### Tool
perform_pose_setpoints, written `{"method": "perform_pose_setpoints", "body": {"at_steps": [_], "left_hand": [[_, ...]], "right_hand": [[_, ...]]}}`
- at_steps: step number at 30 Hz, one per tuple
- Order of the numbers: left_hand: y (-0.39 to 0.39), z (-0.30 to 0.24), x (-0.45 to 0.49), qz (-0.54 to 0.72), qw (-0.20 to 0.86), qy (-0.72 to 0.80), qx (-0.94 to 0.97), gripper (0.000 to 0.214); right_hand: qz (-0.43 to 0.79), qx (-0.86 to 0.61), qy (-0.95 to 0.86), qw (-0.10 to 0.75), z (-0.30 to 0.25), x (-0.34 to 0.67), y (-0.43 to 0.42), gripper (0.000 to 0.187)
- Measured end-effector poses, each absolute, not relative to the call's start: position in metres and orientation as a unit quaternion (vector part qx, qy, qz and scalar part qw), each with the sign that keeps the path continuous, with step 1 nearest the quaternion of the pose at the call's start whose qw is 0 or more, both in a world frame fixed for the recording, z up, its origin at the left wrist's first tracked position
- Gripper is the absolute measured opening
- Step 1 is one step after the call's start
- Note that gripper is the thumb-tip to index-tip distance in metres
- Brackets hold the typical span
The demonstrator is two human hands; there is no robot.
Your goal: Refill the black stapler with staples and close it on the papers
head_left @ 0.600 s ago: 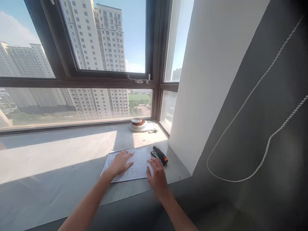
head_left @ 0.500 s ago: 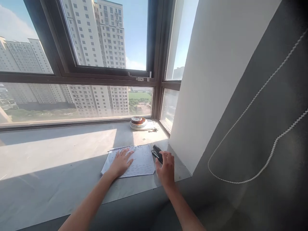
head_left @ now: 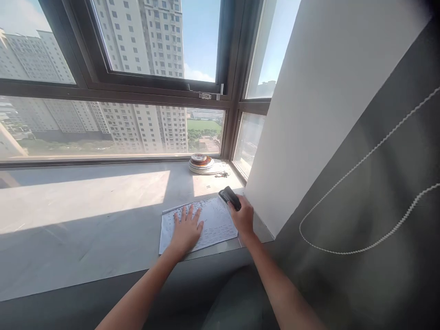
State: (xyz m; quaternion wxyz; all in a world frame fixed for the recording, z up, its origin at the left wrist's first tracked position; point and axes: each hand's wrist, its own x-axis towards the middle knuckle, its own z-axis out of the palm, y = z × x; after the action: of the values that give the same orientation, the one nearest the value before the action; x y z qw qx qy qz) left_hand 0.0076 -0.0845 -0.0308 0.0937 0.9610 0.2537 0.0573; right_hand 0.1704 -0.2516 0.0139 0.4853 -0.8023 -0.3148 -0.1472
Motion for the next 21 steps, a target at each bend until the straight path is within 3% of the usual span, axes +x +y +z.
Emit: {"method": "perform_pose_setpoints", "body": {"at_steps": [4, 8, 13, 17, 21], "left_hand": [[-0.091, -0.025, 0.008, 0.047, 0.092, 0.244, 0.964, 0.067], [-0.05, -0.001, 0.006, 0.012, 0.121, 0.178, 0.976, 0.073], [0.023, 0.023, 0.023, 0.021, 0.2, 0.027, 0.979, 0.046], [0.052, 0.018, 0.039, 0.074, 0.24, -0.002, 0.968, 0.034], [0.06, 0.008, 0.047, 0.109, 0.254, 0.009, 0.961, 0.032]], "right_hand": [[-0.07, -0.783, -0.406, 0.467, 0.032, 0.167, -0.218, 0.026], [-0.021, -0.771, -0.445, 0.455, 0.036, 0.179, -0.178, 0.018], [0.046, -0.726, -0.471, 0.499, 0.043, 0.208, -0.141, 0.014], [0.099, -0.684, -0.474, 0.545, 0.051, 0.233, -0.126, 0.018], [0.154, -0.646, -0.537, 0.52, 0.052, 0.248, -0.128, 0.029]]}}
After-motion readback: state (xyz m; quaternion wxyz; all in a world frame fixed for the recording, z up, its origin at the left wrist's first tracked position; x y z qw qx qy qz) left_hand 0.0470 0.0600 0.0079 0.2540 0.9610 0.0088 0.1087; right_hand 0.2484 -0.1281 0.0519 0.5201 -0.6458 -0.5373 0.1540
